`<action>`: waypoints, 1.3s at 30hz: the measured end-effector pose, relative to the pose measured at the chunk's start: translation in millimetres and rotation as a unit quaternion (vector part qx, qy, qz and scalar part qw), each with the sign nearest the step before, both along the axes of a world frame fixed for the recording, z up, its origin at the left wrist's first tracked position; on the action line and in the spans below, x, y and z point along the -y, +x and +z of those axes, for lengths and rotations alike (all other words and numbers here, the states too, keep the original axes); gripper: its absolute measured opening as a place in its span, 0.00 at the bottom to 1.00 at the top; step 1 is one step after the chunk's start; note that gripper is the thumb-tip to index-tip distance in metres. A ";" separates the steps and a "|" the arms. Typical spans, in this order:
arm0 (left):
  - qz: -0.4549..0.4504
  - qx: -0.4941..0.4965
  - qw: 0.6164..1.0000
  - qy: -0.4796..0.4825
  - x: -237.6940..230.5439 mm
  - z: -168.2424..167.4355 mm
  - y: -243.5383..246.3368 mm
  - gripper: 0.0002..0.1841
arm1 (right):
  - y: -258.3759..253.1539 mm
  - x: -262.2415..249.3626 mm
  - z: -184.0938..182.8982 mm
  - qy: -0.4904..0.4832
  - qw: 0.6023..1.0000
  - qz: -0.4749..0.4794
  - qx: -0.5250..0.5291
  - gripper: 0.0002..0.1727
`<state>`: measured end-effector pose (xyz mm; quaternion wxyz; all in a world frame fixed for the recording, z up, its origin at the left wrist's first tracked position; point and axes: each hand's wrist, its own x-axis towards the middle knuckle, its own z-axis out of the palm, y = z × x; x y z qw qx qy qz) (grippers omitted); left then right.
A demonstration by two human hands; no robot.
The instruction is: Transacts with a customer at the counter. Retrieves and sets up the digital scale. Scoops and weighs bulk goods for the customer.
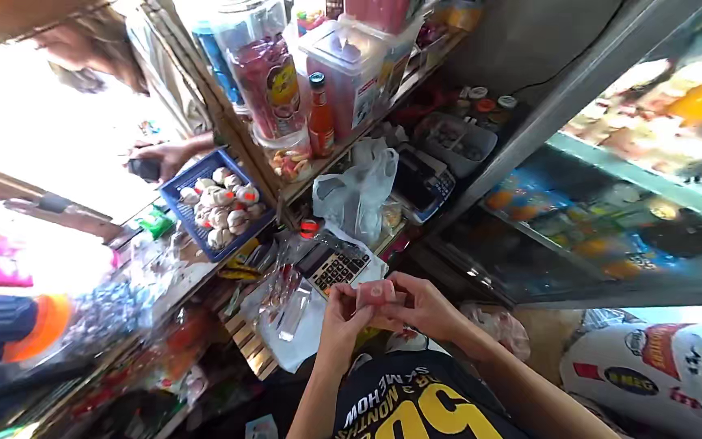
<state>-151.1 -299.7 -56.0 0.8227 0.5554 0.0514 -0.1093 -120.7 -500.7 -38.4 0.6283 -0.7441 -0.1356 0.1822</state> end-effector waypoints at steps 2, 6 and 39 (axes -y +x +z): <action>0.004 -0.011 1.000 0.022 6.9 0.4 15.6 0.29 | 18.9 20.7 -4.3 0.024 0.999 -0.001 -0.034 0.15; 0.044 -0.004 0.987 0.153 41.1 3.6 52.0 0.21 | 79.8 70.7 -6.1 -0.026 0.999 -0.043 -0.019 0.11; 0.116 -0.108 0.927 0.339 121.4 -14.2 111.3 0.13 | 464.9 257.0 -136.0 -0.472 0.839 -0.272 -0.009 0.24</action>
